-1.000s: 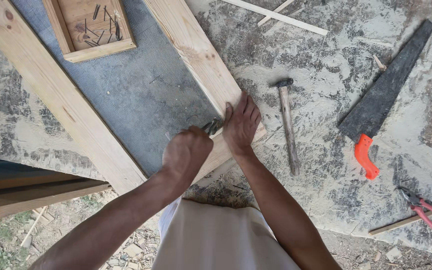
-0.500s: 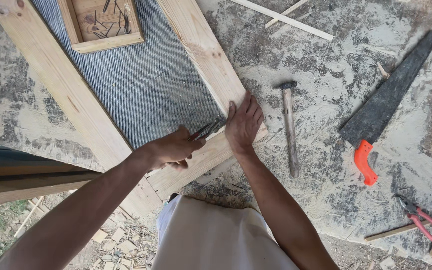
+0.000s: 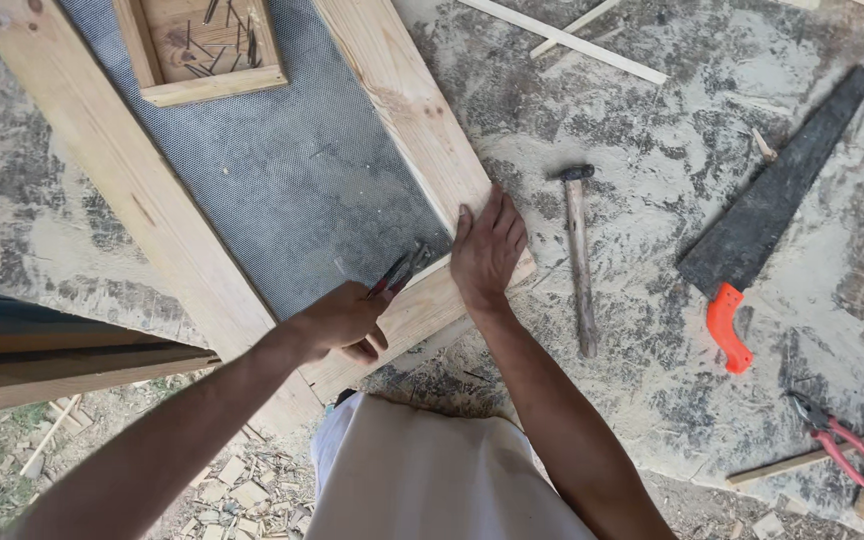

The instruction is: The person hammers nails into a wooden frame to secure a mesh screen. They use a hammer to drive nails along the frame edges and then use pliers to trim protruding nail ends.

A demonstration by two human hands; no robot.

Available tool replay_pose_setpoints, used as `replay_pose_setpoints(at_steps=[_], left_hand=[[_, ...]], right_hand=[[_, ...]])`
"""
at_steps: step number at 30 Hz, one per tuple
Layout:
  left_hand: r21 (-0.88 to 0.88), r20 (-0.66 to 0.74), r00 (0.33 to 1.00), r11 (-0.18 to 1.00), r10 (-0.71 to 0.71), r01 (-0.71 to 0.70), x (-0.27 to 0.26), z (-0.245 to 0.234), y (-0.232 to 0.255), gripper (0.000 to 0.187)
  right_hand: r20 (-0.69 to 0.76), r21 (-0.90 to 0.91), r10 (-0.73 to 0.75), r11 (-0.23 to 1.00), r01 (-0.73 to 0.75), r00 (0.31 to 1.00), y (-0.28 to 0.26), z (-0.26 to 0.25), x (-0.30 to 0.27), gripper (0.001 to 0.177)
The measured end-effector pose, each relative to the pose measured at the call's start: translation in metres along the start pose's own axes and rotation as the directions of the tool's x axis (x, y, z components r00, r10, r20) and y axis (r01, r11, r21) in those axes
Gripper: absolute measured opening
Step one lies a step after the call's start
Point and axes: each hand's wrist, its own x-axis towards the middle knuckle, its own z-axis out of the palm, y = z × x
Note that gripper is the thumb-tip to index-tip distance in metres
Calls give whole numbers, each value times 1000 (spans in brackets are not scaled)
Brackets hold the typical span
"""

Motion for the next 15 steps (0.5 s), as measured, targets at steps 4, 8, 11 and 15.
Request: replay_pose_setpoints(at_steps=[4, 8, 11, 15], left_hand=[[231, 16, 999, 972, 43, -46, 4, -14, -2, 52], [384, -21, 964, 892, 266, -238, 15, -23, -19, 39], [396, -90, 908, 851, 409, -344, 39, -24, -32, 32], [118, -253, 812, 850, 526, -513, 29, -17, -37, 29]], right_hand=[[-11, -6, -8, 1000, 8, 1000, 2, 1, -1, 58], [-13, 21, -10, 1000, 10, 1000, -1, -1, 1, 58], [24, 82, 7, 997, -9, 1000, 1, -4, 1, 58], [95, 435, 40, 897, -77, 995, 2, -24, -1, 59]])
